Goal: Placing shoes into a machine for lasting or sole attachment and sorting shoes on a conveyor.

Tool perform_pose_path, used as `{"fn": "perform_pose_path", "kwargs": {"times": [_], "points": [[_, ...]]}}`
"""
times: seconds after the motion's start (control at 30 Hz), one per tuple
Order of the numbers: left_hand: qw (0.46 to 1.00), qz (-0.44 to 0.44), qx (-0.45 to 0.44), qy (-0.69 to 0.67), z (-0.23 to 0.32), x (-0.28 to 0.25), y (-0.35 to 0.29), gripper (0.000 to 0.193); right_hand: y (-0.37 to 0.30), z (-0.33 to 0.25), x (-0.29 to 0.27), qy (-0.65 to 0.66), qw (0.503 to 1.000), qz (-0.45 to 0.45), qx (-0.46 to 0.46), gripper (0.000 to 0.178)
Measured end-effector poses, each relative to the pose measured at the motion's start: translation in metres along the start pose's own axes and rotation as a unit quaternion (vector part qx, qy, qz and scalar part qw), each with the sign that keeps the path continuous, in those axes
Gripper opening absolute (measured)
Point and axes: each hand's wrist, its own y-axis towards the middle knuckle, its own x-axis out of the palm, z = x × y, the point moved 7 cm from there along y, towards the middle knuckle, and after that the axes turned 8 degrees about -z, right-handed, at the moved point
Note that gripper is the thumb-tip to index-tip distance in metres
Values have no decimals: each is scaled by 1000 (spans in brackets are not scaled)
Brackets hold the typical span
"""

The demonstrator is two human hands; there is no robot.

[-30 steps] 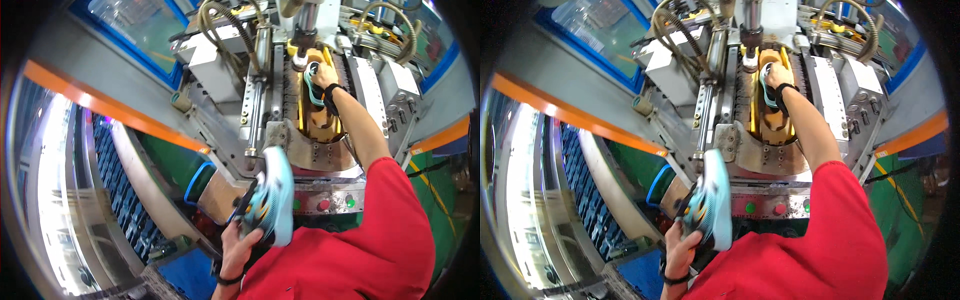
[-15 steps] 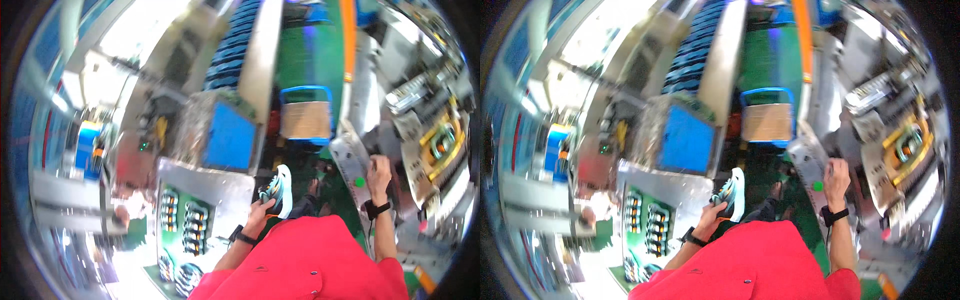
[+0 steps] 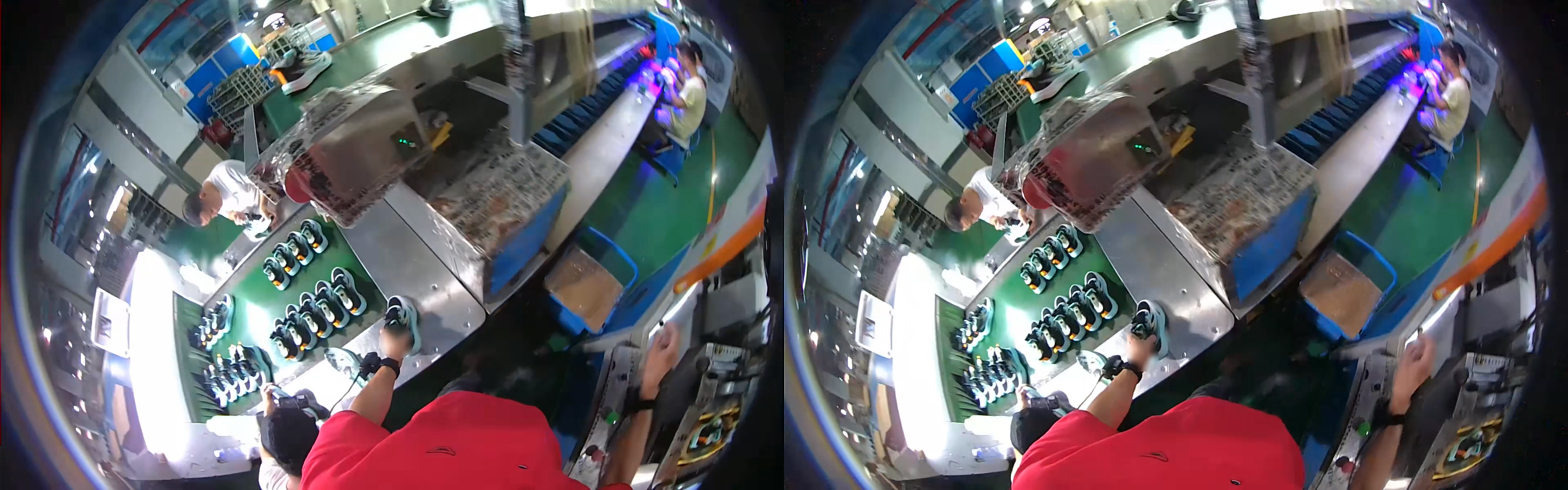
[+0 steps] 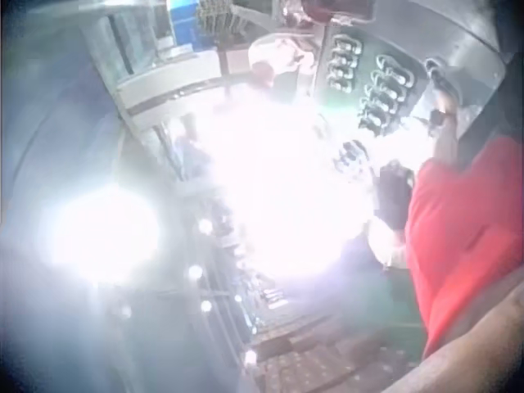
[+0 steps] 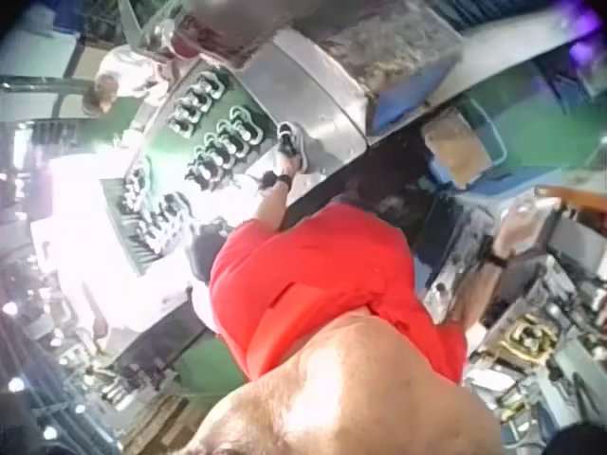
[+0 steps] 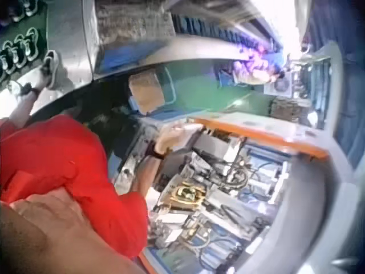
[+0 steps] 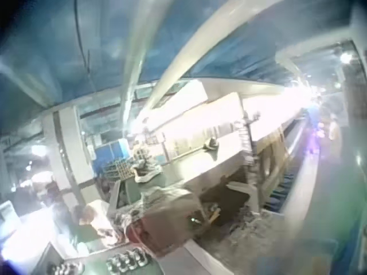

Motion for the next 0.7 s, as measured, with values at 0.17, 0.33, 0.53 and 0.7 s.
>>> {"fn": "perform_pose_path", "kwargs": {"times": [0.17,0.33,0.53,0.7], "points": [[996,36,-64,56,23,-5,17,76,150,-343,6,10,944,-31,-328,23],[986,36,-118,-115,22,-47,71,81,201,-670,83,6,780,-27,-625,33],[941,46,-123,-311,-6,-101,274,77,148,-934,239,-93,631,-6,-770,50],[966,112,-84,-216,75,-181,421,73,126,-1007,316,-229,556,-64,-796,34]]}}
